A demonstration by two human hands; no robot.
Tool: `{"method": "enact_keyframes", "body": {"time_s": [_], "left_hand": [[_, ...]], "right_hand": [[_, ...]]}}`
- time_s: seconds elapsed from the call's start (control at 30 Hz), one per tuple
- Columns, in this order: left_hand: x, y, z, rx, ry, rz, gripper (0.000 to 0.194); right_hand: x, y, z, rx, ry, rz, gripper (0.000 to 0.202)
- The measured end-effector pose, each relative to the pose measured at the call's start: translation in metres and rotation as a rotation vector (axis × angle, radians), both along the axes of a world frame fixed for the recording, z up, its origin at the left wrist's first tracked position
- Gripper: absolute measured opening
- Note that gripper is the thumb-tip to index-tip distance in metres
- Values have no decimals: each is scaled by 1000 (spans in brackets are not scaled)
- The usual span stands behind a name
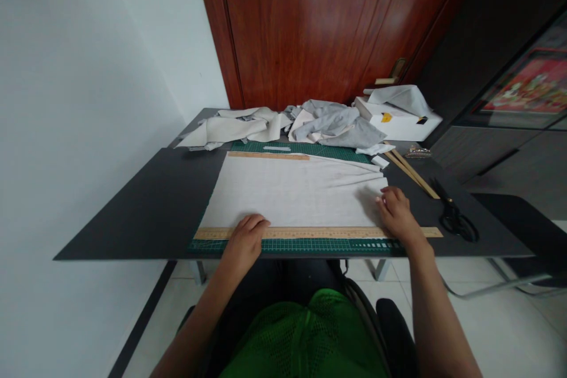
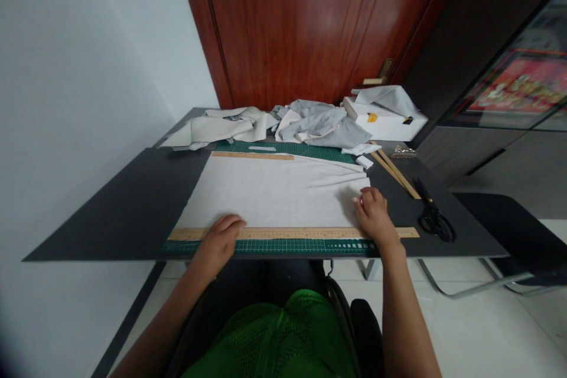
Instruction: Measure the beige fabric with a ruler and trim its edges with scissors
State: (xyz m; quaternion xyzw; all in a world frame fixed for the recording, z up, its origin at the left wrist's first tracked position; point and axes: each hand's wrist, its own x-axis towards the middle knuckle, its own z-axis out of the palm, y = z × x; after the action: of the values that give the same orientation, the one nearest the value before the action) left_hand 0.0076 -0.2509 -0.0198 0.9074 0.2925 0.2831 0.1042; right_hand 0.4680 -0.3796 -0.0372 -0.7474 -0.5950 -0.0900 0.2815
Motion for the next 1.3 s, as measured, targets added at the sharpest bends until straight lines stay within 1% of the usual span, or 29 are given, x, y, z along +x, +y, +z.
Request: {"method": "enact_keyframes", "body": {"time_s": [0.07, 0.13, 0.2, 0.3, 0.6, 0.93, 1.3], "left_hand": [[1, 1, 4, -51, 6, -15, 29], [3, 2, 7, -74, 19, 0, 21], [4, 2, 10, -77, 36, 12, 18], [6, 2, 11, -84, 50, 19, 18], [8, -6, 11, -66, 84, 117, 16], [8, -11, 16, -87, 102, 130, 13], [8, -13, 16, -70, 103, 124, 13]], "right_hand": [[-19, -18, 4, -25, 4, 101, 25], [-35, -32, 4, -59, 2, 182, 24], [-48, -41, 2, -82, -8, 213, 26], [-57, -47, 0, -93, -29, 203, 26], [-59, -48, -1, -96, -38, 193, 25], [-64, -53, 3, -131, -31, 196, 28], [-63, -56, 3, -167, -46, 196, 31]]}}
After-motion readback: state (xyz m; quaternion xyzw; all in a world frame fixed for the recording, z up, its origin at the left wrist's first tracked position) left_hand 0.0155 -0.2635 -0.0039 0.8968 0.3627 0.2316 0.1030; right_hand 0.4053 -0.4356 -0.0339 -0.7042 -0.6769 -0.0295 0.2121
